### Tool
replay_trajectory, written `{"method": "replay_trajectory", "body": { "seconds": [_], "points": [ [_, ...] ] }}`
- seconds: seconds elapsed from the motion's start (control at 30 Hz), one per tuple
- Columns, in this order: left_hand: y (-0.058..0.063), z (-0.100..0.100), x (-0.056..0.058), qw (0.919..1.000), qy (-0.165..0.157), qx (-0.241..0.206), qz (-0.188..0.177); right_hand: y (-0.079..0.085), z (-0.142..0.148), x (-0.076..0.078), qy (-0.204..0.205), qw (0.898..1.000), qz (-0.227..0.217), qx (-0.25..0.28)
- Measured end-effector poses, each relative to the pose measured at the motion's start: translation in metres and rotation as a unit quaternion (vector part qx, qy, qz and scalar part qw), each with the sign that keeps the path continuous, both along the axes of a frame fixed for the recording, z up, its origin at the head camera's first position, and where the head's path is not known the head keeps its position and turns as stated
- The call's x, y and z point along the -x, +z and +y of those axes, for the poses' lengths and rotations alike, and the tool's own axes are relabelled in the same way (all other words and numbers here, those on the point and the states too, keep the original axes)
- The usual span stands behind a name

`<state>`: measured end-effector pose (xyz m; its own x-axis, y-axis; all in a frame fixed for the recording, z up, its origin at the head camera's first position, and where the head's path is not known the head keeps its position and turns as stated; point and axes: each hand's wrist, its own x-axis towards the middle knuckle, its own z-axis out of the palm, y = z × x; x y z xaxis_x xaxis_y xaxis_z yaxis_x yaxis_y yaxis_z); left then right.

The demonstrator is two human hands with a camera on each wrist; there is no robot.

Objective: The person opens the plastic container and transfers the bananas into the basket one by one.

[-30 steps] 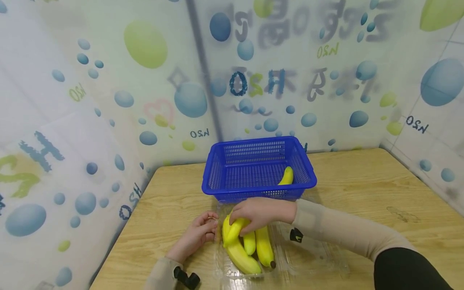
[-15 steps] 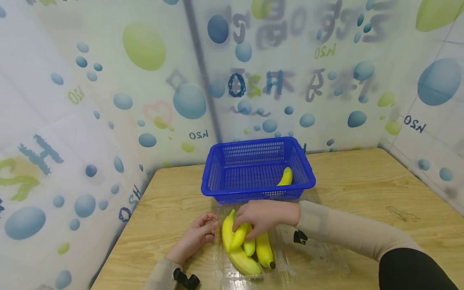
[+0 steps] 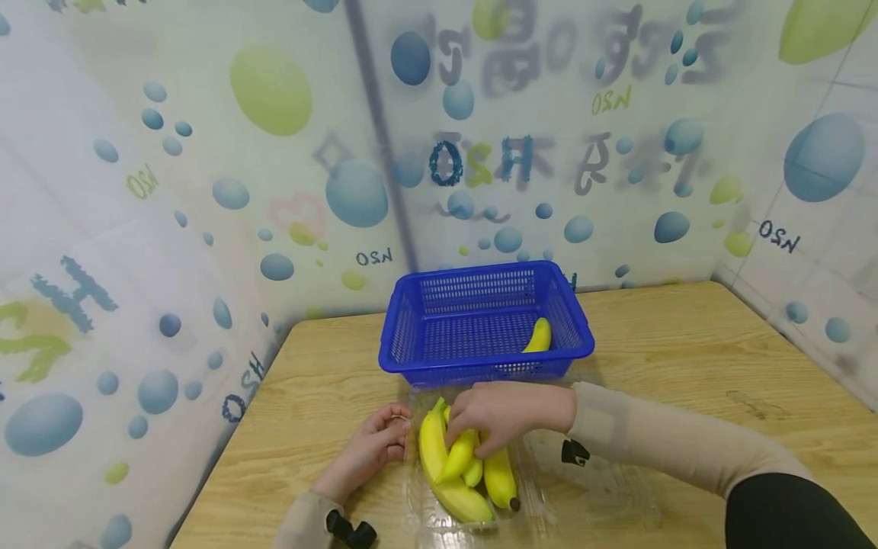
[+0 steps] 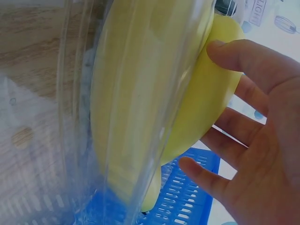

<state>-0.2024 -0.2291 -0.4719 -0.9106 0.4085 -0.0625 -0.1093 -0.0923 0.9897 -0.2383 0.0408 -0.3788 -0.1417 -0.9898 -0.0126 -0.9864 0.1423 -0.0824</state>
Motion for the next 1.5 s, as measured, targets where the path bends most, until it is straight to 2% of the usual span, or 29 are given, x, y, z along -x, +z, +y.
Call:
{"method": "replay_trajectory", "body": {
  "seconds": [0.4,1.03,1.5],
  "points": [
    [0.0003,-0.0021,-0.0004,0.9999,0.005,-0.008,0.005,0.0001,0.0009,-0.0042,0.03,0.999,0.029,0.031],
    [0.0051,-0.0012,0.0037,0.9998,-0.003,0.005,0.018,-0.0044,0.004,-0.0019,0.035,0.998,0.018,0.041],
    [0.0008,0.0,0.0005,1.0,-0.002,0.007,0.004,-0.0077,0.0077,-0.0022,0.054,0.998,-0.024,0.031]
  ]
}}
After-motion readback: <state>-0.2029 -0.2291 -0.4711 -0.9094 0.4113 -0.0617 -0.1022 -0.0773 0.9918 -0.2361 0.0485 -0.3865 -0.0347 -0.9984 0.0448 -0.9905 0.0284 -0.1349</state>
